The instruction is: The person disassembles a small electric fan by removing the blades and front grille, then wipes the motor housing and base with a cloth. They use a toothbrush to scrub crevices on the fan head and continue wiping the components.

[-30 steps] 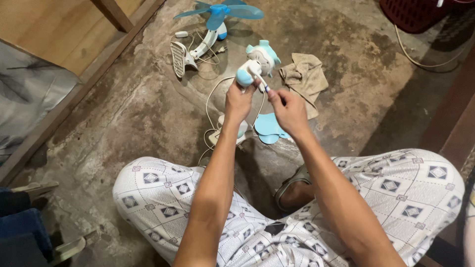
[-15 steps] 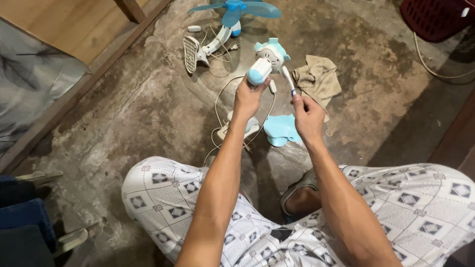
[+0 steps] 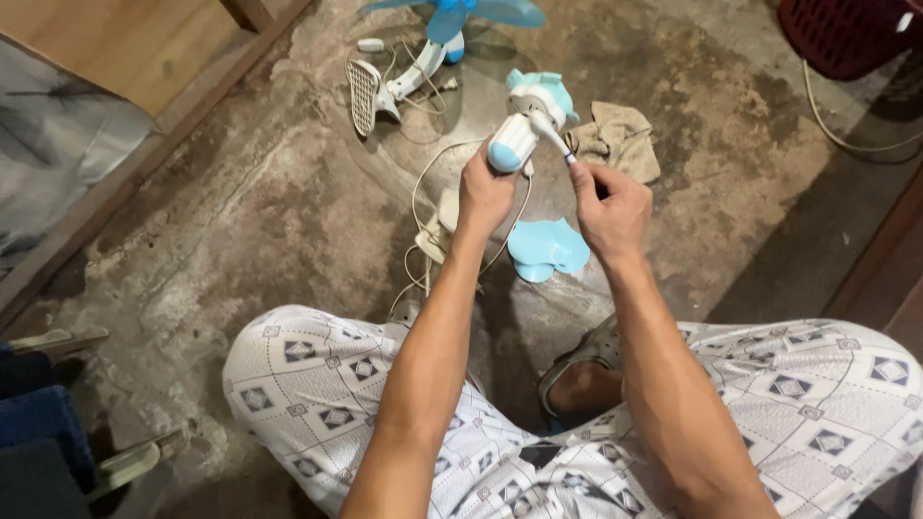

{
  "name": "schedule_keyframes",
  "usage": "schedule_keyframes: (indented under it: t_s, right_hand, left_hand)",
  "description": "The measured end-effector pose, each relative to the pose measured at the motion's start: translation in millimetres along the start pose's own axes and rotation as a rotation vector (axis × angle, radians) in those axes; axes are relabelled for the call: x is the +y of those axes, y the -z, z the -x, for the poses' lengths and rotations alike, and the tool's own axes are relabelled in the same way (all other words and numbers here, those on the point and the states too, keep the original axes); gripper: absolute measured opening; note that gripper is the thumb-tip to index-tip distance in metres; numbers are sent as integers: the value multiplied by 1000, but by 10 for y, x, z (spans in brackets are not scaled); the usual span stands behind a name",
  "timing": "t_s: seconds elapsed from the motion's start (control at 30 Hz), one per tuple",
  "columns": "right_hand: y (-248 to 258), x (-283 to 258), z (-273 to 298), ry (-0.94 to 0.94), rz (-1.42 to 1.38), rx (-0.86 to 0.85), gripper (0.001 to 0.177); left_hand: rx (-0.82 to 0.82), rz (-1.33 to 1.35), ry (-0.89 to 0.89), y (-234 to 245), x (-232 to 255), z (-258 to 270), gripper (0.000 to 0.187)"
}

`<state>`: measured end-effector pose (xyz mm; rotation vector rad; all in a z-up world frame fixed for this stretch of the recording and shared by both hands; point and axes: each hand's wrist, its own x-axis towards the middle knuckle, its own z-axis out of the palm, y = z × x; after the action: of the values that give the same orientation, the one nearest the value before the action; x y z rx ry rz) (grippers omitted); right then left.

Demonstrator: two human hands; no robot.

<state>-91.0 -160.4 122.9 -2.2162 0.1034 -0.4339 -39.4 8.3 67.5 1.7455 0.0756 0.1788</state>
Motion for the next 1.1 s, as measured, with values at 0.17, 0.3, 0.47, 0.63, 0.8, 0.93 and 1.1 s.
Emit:
schedule_keyframes:
  t_s: [0.17, 0.3, 0.47, 0.63, 0.8, 0.93, 1.1]
  right_hand:
    - [164, -20, -61, 35, -115, -188, 23]
    - [169, -29, -52, 92, -80, -267, 23]
    - [159, -13, -53, 123, -154, -157, 24]
    - [303, 121, -149, 32, -130, -263, 25]
    - [273, 289, -223, -4, -153, -258, 25]
    - [243, 392, -265, 161, -82, -230, 28]
    - [328, 372, -298, 203, 57, -156, 25]
  left_hand:
    - [17, -152, -69, 64, 218, -2, 37]
    - [28, -227, -154, 52, 289, 28, 40]
    - [47, -359, -161, 10, 317, 104, 41]
    - [81, -451, -209, 20, 314, 125, 49]
    - [107, -465, -272, -3, 259, 106, 52]
    - [131, -492, -352, -41, 169, 128, 48]
    - [158, -603, -377, -30, 139, 131, 50]
